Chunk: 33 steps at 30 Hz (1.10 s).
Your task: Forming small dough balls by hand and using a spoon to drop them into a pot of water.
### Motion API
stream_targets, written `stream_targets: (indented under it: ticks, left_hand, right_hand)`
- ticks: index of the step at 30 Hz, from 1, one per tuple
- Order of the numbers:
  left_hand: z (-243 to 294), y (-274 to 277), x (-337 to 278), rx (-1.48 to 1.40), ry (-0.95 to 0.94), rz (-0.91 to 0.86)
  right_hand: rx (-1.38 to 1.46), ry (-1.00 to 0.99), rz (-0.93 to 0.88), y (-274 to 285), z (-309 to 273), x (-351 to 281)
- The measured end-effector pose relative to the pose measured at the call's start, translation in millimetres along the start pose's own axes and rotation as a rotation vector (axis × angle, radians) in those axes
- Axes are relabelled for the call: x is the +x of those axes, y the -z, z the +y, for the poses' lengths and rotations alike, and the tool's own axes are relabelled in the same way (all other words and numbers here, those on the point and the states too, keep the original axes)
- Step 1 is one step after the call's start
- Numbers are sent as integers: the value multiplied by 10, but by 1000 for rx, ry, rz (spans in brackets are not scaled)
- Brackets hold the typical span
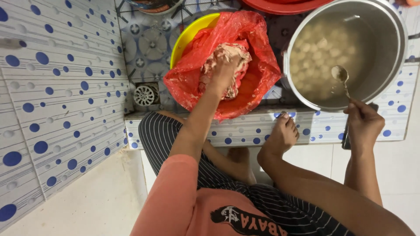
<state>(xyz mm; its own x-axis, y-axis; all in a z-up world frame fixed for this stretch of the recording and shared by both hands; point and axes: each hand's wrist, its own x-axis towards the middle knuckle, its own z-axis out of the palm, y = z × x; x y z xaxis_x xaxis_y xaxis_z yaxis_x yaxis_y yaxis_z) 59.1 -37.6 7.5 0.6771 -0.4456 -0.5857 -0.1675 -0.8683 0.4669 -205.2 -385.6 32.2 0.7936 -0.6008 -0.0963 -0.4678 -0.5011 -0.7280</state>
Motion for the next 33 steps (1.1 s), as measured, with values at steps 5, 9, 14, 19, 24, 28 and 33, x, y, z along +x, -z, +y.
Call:
stream_targets:
  ticks: [5, 9, 14, 19, 24, 28, 33]
  left_hand:
    - [265, 405, -243, -382, 230, 2]
    - [-155, 130, 395, 223, 90, -92]
    - [-114, 543, 172, -243, 28, -132]
    - [-271, 627, 167, -276, -75, -51]
    - [-248, 732, 48, -33, -134, 2]
    - [-114, 962, -274, -168, -221, 22]
    - [325, 1271, -757, -84, -101, -24]
  right_hand:
    - [7, 12, -11, -46, 106, -13]
    - [38, -81, -24, -54, -81, -47]
    - [40, -64, -42, -55, -25, -44]
    - [49, -57, -40, -72, 21, -30]
    - [63, -49, -29, -37, -53, -19]
    - [52, -37, -30, -25, 0, -9]
    - [78, -89, -45, -4, -59, -47]
